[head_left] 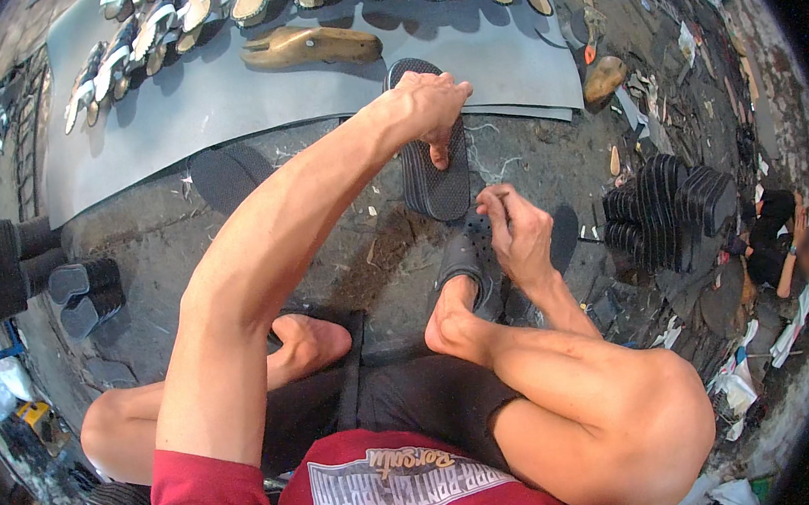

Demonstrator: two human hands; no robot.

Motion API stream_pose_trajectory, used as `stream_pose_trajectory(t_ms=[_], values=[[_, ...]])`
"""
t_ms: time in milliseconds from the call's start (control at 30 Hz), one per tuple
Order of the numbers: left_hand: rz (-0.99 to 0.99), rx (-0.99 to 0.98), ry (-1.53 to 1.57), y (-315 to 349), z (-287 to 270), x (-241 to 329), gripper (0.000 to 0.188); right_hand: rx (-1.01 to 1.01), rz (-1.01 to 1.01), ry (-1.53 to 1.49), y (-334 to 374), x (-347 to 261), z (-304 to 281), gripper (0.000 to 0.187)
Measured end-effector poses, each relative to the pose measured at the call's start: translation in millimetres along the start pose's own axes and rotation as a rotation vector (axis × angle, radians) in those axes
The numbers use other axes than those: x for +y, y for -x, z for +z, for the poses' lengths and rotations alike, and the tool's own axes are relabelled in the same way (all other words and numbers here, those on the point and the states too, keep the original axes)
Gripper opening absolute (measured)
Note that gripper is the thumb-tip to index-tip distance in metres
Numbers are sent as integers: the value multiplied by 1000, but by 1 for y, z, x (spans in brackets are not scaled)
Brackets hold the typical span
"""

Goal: The person sits on the floor and repeatedly wipes the surface of black shoe insoles with their hands. They handle the insoles one at a time, rubbing the surface, then stacking them into a pile.

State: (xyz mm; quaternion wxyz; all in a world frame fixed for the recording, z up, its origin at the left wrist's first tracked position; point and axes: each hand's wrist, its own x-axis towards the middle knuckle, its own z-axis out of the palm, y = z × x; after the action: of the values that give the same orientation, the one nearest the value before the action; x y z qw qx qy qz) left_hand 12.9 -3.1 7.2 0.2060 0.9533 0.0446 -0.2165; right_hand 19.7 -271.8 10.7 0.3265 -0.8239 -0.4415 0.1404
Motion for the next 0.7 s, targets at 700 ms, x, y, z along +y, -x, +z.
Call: stream_pose_trajectory(t_ms=[700], values=[[-263, 1124, 945, 54, 195, 112, 134, 96, 138, 144, -48, 2, 63, 67]])
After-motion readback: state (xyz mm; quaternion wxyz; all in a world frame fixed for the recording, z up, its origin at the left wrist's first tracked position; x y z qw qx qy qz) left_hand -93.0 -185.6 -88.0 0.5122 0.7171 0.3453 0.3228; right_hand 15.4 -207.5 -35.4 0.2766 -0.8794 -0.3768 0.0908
